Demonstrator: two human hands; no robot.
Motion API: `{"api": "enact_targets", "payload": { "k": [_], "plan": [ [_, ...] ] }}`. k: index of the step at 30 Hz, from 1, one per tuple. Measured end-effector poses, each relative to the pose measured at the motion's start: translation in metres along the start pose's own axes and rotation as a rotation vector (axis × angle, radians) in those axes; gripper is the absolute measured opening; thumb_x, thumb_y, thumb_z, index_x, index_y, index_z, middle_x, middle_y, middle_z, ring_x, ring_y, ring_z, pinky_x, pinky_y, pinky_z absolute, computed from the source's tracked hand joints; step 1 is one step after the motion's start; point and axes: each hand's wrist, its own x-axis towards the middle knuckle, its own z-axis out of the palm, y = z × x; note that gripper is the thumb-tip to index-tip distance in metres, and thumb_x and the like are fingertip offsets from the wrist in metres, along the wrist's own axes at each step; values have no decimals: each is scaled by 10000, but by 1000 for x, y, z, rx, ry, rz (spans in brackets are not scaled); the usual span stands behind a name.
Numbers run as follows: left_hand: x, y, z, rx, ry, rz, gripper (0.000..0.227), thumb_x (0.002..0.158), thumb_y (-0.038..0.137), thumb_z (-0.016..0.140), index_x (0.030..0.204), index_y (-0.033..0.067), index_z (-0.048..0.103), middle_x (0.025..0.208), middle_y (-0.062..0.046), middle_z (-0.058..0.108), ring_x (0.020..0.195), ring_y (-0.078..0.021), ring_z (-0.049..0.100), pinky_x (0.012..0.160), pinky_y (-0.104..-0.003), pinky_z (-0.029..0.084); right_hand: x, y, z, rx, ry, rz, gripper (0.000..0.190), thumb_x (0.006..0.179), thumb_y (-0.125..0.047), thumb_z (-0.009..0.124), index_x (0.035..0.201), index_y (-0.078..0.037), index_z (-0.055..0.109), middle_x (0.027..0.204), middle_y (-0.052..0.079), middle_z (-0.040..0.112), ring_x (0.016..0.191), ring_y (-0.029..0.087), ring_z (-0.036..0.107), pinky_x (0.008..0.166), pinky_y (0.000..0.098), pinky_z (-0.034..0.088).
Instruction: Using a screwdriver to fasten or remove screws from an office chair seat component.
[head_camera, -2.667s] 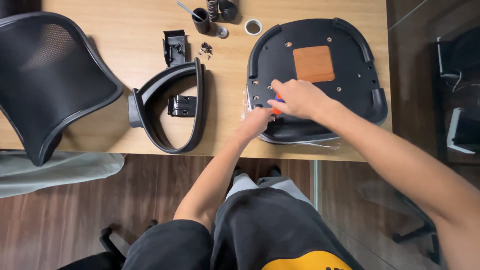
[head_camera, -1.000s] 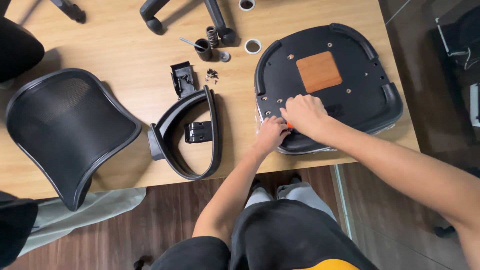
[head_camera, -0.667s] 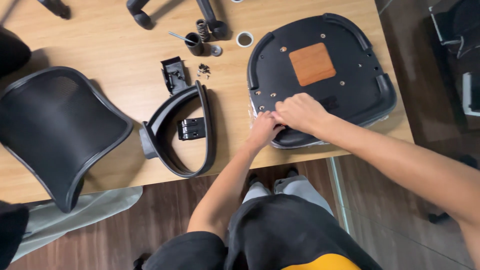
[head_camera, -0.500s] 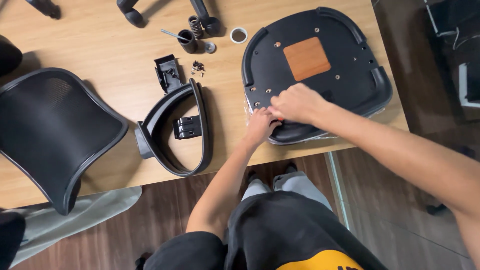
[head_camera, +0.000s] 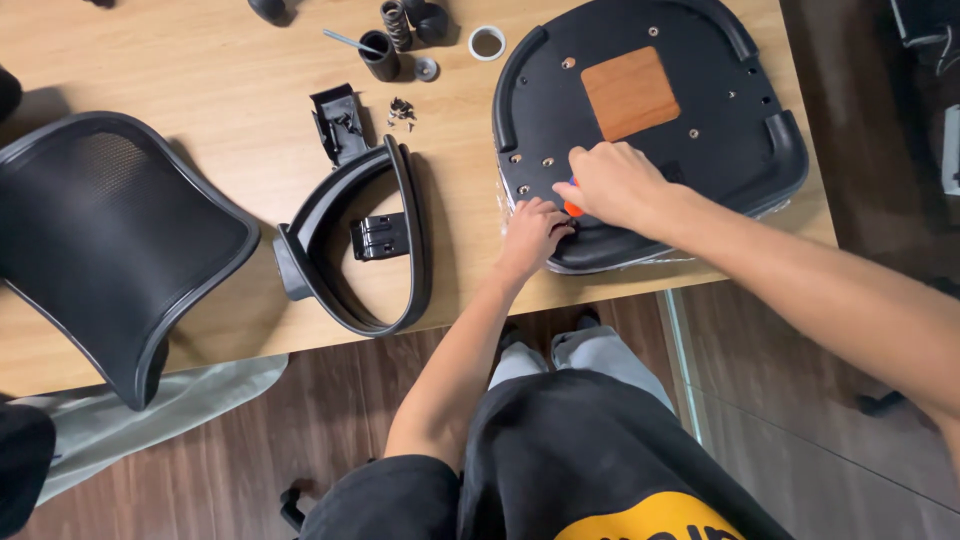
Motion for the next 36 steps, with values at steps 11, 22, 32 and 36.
{"api": "enact_targets", "payload": {
  "k": [11,22,32,36],
  "plan": [
    [0,2,-1,-11,11,0,162,804,223,783,919,110,799,895,-25,702,909,-239,582,849,-383,414,-8,-1,-16,-78,-82,-155,462,929,-428,713,979,25,638,797,245,712,806,453,712,696,521,581],
    [-3,7,1,30,39,-27,182,793,223,797,917,90,790,876,-43,686,922,-252,588,860,-383,421,-4,-11,-10,-137,-258,39,545,934,-509,692,891,31,750,908,264,728,901,422,728,797,487,598],
    [-1,7,-1,6,17,-18,171,795,250,799,876,102,769,885,-36,698,922,-250,590,861,-388,419,-9,2,-7,-292,-196,-286,351,934,-371,677,976,-23,662,892,202,710,885,381,729,742,461,593],
    [5,-1,-4,-10,-52,39,177,779,238,794,893,104,771,892,-46,707,929,-251,603,844,-401,415,-8,0,3,-356,-106,-362,256,917,-307,681,978,-59,672,975,187,682,919,361,712,742,451,591]
  ]
}}
